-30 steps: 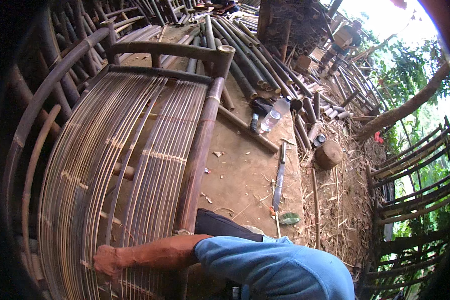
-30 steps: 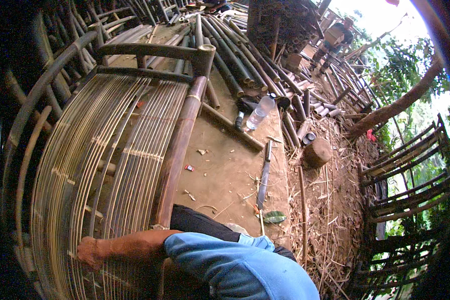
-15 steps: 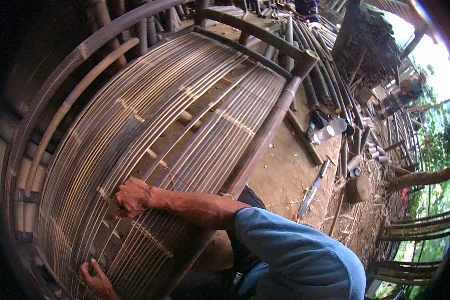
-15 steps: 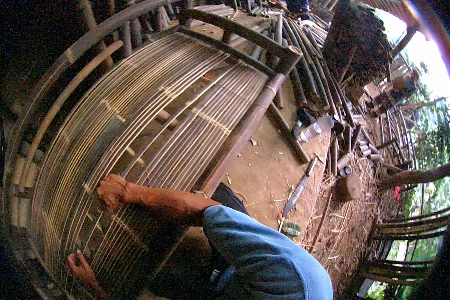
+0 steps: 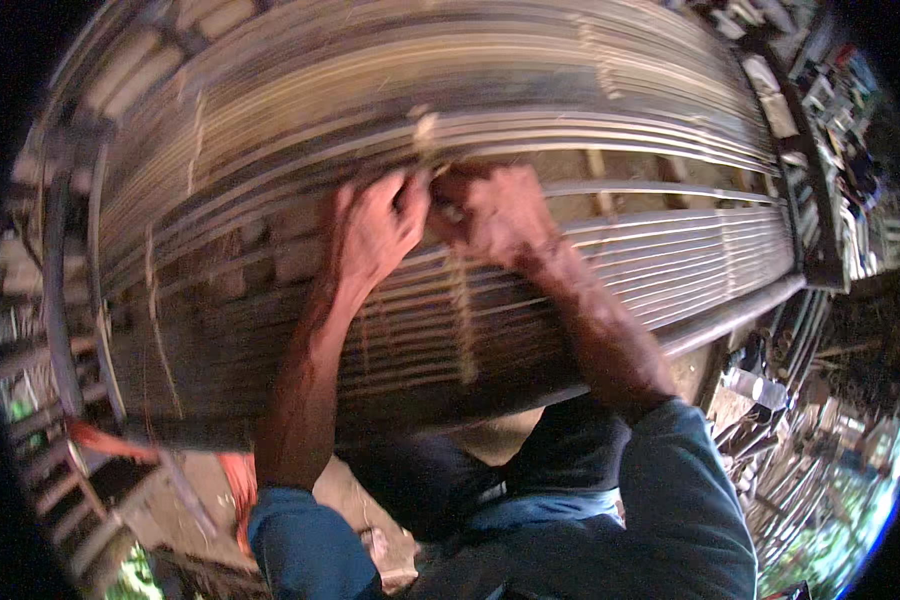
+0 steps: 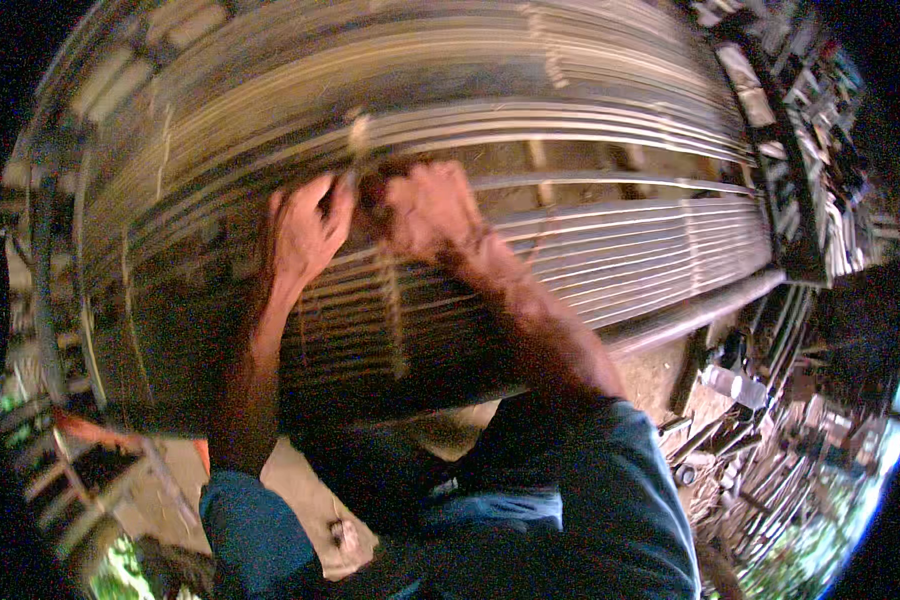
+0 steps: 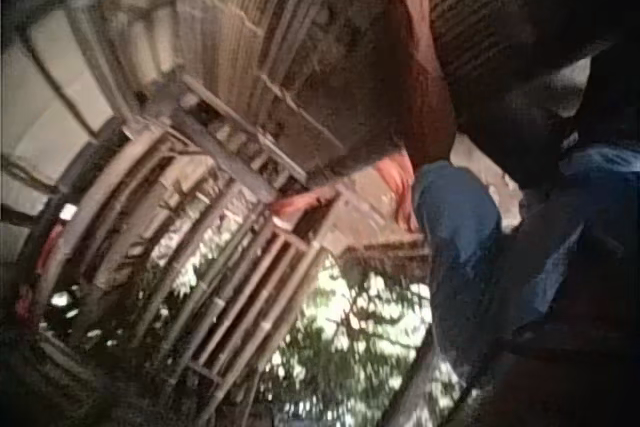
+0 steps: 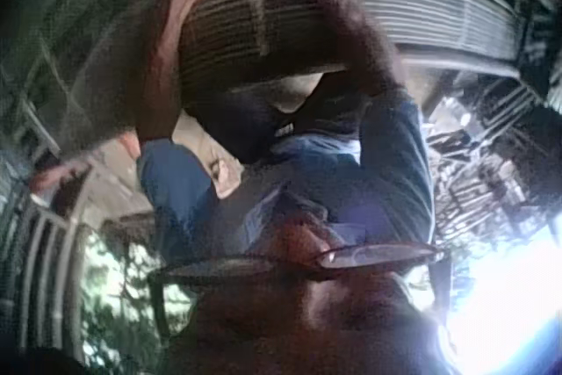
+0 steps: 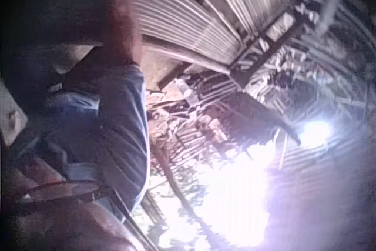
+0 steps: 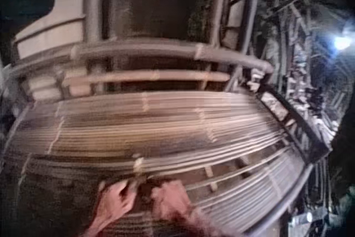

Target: The person weaves thin bamboo slats together using red string to create a large mat, threading the string through the slats and pulling it tight by hand.

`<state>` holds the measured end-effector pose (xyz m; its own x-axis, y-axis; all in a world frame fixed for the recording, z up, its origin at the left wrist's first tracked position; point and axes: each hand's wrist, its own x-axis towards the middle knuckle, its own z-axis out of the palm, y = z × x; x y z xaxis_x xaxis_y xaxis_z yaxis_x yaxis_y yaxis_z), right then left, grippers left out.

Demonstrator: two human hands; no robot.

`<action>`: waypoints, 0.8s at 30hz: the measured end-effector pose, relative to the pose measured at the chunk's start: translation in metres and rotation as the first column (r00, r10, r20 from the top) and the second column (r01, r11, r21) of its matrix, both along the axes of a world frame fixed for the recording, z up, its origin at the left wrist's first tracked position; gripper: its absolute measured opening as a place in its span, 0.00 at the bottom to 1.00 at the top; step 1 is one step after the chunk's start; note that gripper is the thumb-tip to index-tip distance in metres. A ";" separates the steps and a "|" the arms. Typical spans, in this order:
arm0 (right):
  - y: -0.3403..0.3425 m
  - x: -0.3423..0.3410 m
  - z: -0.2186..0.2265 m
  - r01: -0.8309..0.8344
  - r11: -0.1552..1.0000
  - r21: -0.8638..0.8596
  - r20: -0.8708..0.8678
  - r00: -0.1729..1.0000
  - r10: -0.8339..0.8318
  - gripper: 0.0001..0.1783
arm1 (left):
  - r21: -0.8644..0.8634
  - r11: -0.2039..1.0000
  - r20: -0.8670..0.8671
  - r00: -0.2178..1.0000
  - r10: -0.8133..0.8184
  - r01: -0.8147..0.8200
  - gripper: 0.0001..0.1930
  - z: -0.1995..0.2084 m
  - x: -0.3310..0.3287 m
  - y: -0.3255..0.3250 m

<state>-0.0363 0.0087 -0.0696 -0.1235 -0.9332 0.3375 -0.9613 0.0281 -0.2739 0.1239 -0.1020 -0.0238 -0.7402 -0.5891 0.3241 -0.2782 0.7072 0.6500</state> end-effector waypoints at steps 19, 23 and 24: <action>-0.005 0.024 0.032 -0.078 0.997 -0.010 0.140 0.987 0.079 0.17 | -0.226 0.970 -0.141 0.988 0.058 -0.089 0.10 -0.029 0.002 -0.001; -0.003 0.023 0.032 -0.056 0.974 0.221 0.134 0.991 0.026 0.16 | -0.049 0.995 0.039 0.995 0.090 -0.088 0.10 -0.017 0.011 0.008; -0.006 0.024 0.029 -0.041 0.960 0.276 0.123 0.992 0.008 0.16 | 0.031 0.994 0.112 0.988 0.103 -0.107 0.12 -0.013 0.011 0.010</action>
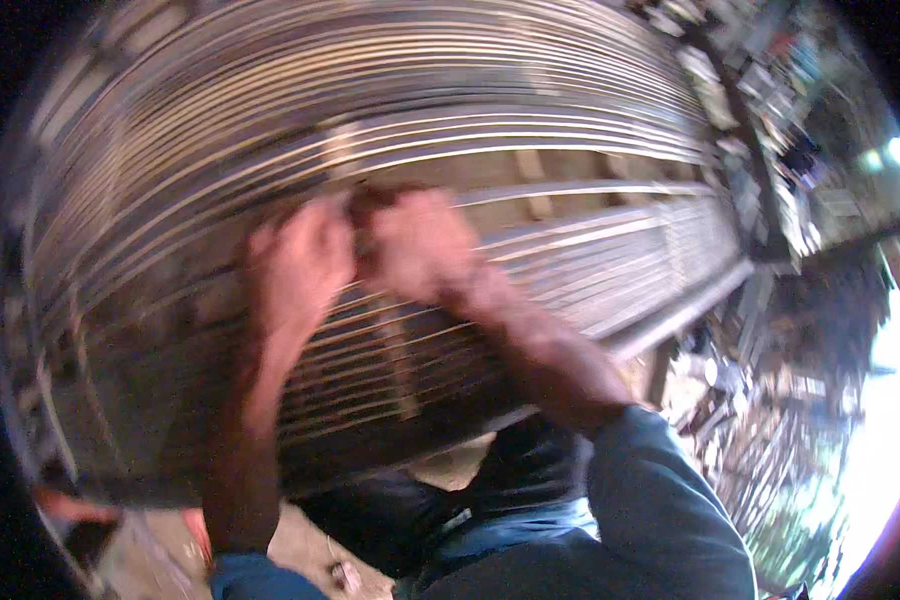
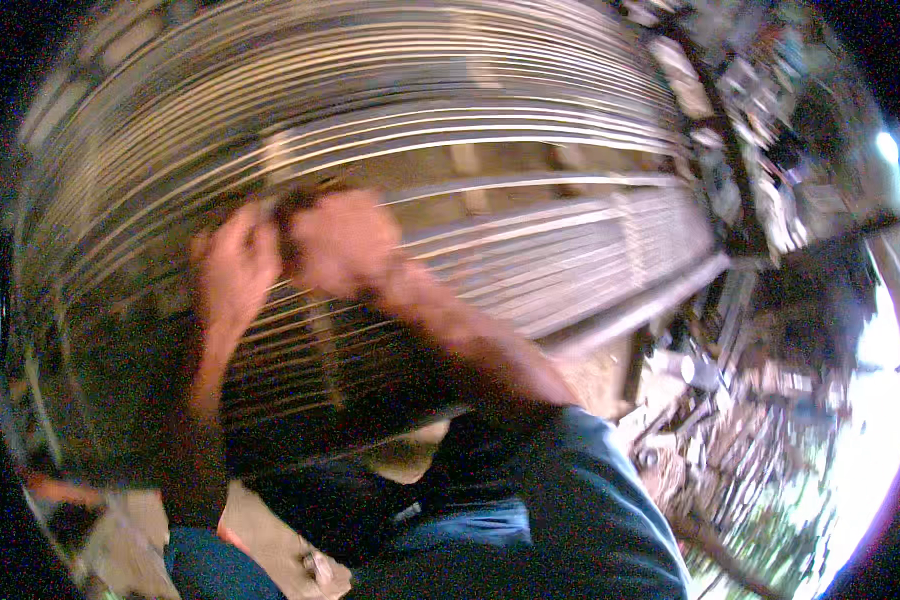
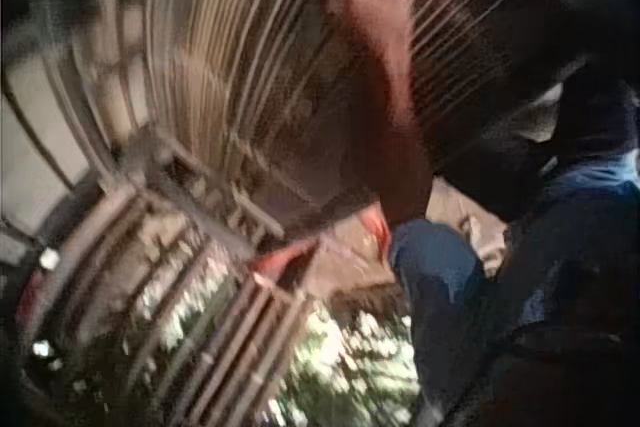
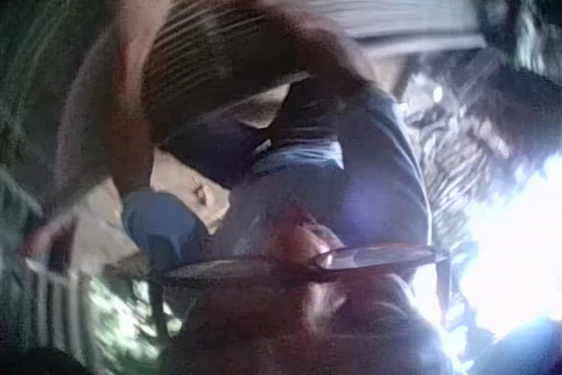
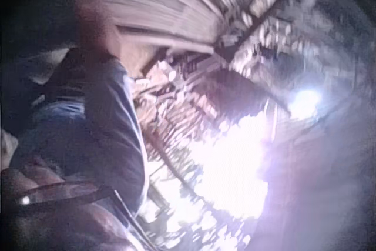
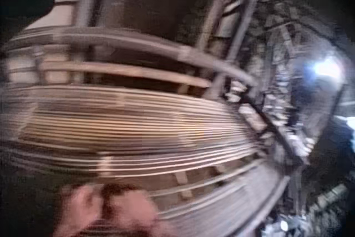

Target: The person weaves thin bamboo slats together using red string to create a large mat, threading the string through the slats and pulling it tight by hand.

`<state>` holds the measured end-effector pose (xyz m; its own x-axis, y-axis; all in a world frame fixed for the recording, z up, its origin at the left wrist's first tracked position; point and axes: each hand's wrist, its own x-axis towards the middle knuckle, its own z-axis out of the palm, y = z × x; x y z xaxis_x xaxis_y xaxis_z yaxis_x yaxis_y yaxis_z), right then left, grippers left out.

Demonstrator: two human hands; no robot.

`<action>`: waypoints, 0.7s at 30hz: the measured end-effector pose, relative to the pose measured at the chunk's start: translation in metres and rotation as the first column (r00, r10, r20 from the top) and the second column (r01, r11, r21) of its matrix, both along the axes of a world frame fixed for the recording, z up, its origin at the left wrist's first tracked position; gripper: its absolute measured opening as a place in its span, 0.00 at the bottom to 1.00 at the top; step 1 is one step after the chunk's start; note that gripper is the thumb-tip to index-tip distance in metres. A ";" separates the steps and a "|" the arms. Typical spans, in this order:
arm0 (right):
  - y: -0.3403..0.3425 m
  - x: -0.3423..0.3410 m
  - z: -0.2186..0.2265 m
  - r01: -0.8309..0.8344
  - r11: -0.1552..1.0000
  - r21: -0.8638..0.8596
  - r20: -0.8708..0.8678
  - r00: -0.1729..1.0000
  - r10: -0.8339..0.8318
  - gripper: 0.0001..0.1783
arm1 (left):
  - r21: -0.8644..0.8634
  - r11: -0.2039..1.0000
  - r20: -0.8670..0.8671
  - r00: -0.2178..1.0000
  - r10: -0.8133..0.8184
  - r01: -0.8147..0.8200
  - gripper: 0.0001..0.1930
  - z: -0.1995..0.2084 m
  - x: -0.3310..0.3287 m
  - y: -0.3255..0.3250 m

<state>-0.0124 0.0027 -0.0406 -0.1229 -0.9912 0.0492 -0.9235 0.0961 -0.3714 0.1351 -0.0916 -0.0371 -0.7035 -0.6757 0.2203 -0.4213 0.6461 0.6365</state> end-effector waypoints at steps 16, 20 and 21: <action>-0.005 0.003 -0.001 0.035 0.994 -0.106 0.069 0.997 -0.027 0.15 | -0.079 0.995 0.073 0.996 0.059 -0.053 0.23 -0.022 0.008 -0.027; -0.013 0.009 -0.022 0.023 0.964 -0.266 0.074 0.997 -0.003 0.16 | -0.045 0.999 0.083 0.996 0.018 -0.015 0.24 -0.036 0.012 -0.035; -0.019 0.012 -0.007 0.004 0.993 -0.122 0.104 0.995 0.009 0.17 | -0.037 0.999 0.095 0.995 0.034 -0.031 0.23 -0.033 0.020 -0.040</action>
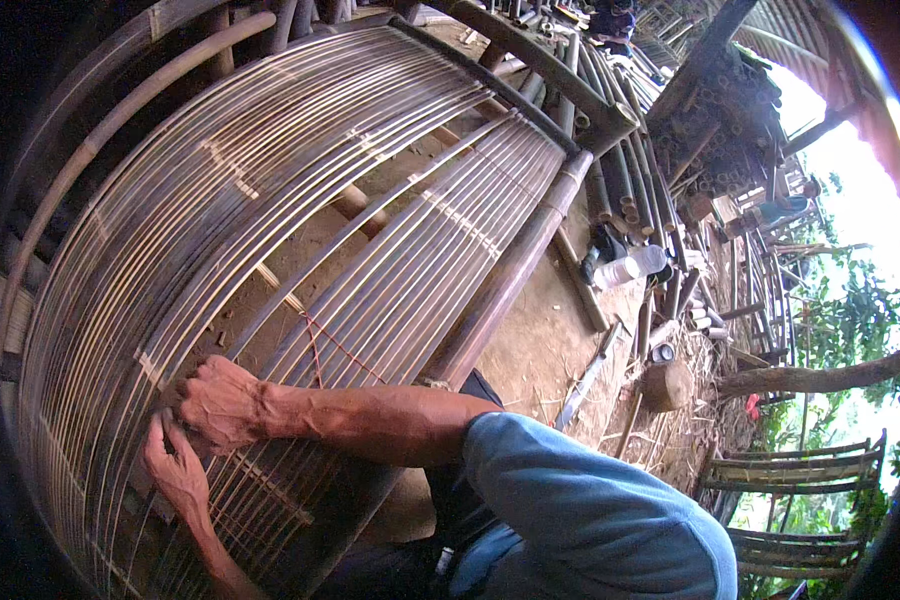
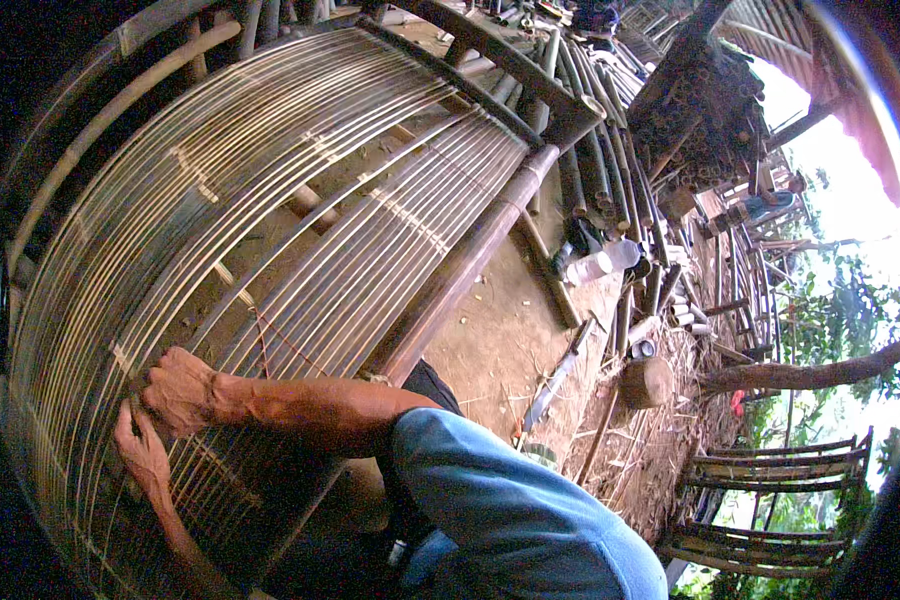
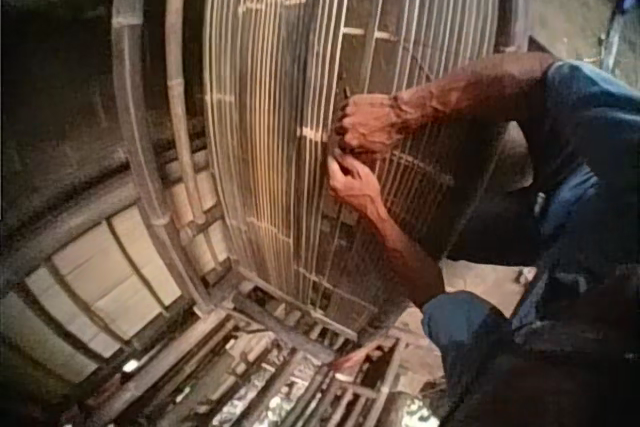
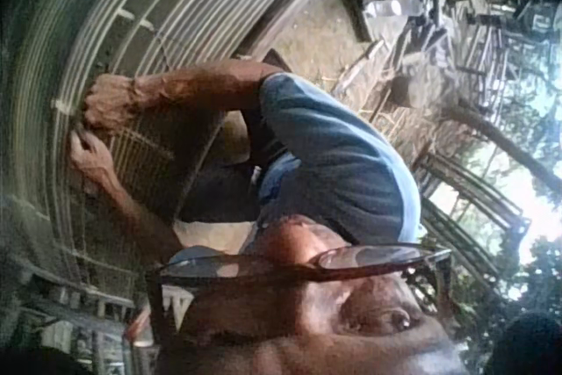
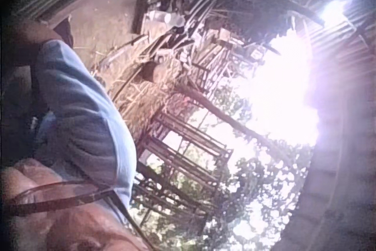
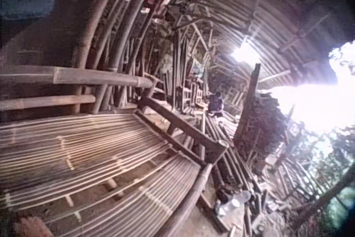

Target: The person weaves thin bamboo slats together using red string to create a large mat, threading the string through the slats and pulling it tight by hand.

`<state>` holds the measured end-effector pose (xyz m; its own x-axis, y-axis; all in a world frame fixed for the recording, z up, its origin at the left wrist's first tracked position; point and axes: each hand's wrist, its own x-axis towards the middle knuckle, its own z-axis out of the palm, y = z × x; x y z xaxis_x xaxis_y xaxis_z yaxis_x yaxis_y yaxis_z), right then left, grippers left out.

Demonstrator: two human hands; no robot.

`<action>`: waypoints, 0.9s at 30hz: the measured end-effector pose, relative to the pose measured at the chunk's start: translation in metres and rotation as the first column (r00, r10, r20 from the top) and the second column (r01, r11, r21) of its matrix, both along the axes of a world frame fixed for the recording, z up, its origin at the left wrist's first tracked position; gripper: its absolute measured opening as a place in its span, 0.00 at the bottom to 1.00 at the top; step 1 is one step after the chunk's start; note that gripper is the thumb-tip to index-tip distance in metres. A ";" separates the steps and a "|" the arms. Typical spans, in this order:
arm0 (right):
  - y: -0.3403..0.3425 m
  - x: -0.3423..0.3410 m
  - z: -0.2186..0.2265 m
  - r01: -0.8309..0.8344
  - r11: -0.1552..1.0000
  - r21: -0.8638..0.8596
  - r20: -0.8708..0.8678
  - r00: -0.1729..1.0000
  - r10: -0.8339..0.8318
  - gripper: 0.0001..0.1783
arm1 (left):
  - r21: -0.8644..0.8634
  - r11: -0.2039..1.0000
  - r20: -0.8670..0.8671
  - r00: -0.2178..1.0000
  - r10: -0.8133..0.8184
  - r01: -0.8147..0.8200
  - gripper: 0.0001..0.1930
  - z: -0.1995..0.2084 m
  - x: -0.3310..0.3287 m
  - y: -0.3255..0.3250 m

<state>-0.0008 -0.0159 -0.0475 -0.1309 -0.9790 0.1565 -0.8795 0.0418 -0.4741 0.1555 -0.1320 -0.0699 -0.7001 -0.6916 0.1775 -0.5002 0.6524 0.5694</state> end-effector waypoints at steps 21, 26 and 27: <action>0.015 -0.010 0.017 0.048 0.997 -0.067 -0.068 0.996 -0.053 0.24 | -0.009 0.998 -0.049 0.996 -0.070 0.069 0.21 0.025 -0.009 0.019; 0.021 -0.013 0.014 0.048 0.996 -0.073 -0.045 0.998 -0.051 0.24 | 0.022 0.999 -0.034 0.999 -0.039 0.040 0.22 0.024 -0.014 0.026; 0.022 -0.014 0.016 0.049 0.996 -0.077 -0.046 0.998 -0.052 0.24 | 0.019 0.999 -0.036 0.999 -0.040 0.041 0.22 0.024 -0.015 0.027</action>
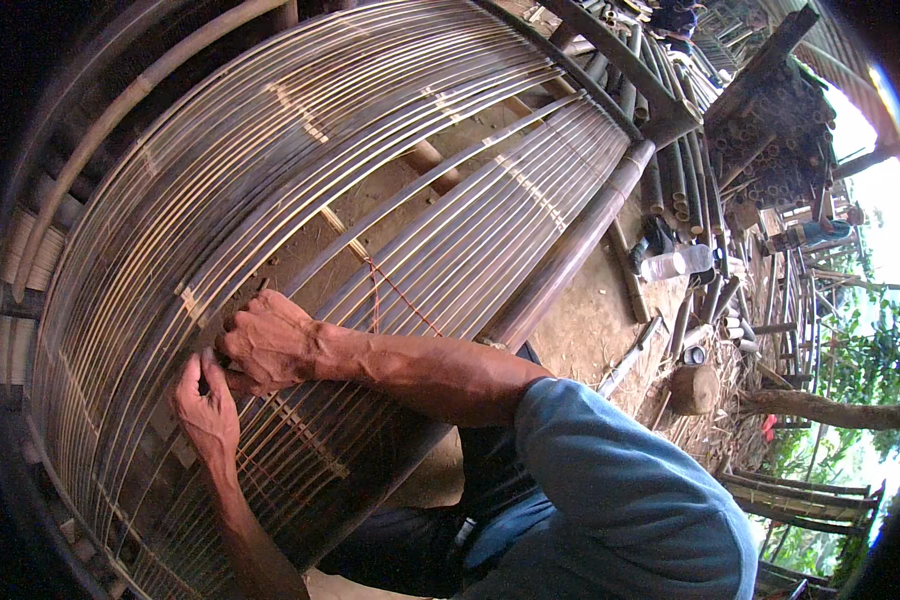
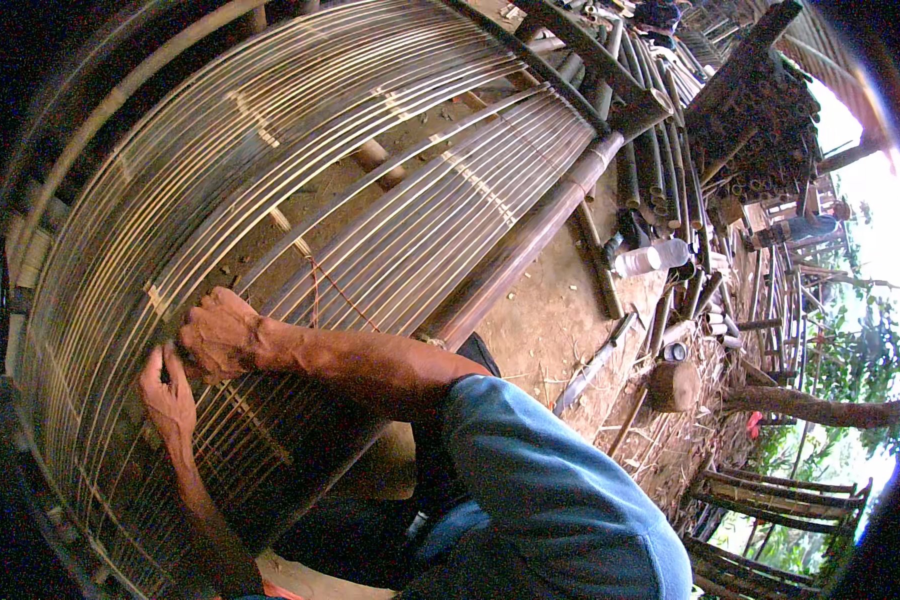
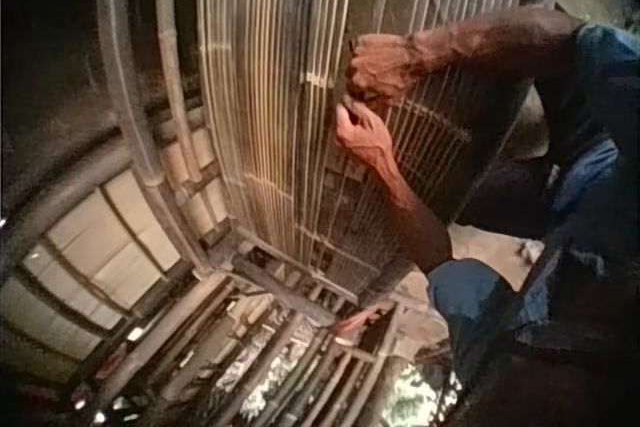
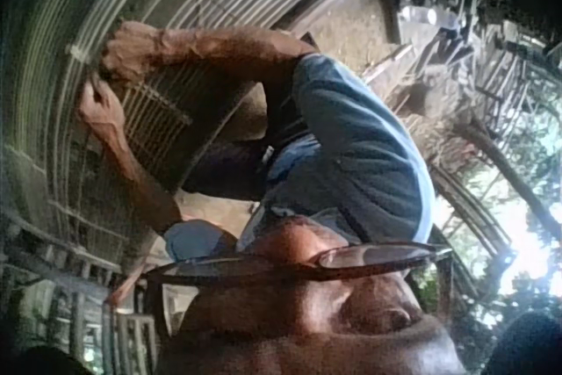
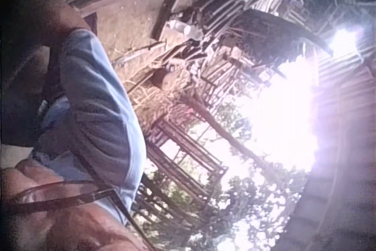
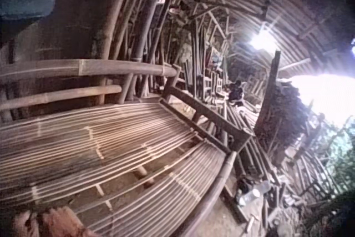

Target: The person weaves thin bamboo slats together using red string to create a large mat, threading the string through the slats and pulling it tight by hand.

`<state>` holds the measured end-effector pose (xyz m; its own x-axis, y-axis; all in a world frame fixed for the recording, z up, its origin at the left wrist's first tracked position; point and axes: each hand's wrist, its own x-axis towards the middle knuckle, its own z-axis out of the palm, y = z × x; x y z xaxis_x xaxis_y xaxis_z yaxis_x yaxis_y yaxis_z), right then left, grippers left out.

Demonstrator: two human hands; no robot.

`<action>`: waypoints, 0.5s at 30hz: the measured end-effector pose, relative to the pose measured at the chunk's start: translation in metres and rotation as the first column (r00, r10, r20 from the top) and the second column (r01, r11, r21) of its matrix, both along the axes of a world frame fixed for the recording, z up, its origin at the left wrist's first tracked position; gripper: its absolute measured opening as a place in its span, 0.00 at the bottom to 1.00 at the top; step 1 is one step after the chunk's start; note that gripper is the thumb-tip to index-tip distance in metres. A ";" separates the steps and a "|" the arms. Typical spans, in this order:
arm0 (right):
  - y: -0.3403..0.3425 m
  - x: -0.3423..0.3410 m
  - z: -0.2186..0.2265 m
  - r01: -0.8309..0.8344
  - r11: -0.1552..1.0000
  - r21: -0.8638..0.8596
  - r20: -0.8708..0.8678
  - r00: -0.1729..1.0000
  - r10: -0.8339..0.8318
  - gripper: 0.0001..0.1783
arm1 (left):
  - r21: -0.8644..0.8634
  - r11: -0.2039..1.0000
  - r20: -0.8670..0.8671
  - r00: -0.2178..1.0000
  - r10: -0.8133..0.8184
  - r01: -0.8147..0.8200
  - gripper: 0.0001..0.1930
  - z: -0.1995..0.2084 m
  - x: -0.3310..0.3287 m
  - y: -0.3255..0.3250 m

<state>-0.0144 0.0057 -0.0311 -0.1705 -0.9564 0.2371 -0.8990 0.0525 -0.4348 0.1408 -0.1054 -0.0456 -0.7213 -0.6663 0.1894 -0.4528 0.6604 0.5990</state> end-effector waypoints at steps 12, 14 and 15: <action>-0.010 -0.011 0.031 -0.091 0.927 0.364 -0.103 0.985 0.138 0.16 | 0.366 0.925 -0.188 0.982 -0.029 0.098 0.10 0.014 -0.008 0.006; -0.007 -0.010 0.001 0.003 0.994 0.105 -0.063 0.998 0.004 0.18 | 0.148 0.987 -0.099 0.994 -0.043 0.057 0.08 0.009 -0.014 -0.001; -0.008 -0.016 -0.005 -0.014 0.983 0.184 -0.089 0.996 0.031 0.19 | -0.035 0.995 -0.226 0.969 -0.095 0.089 0.08 0.009 -0.019 -0.004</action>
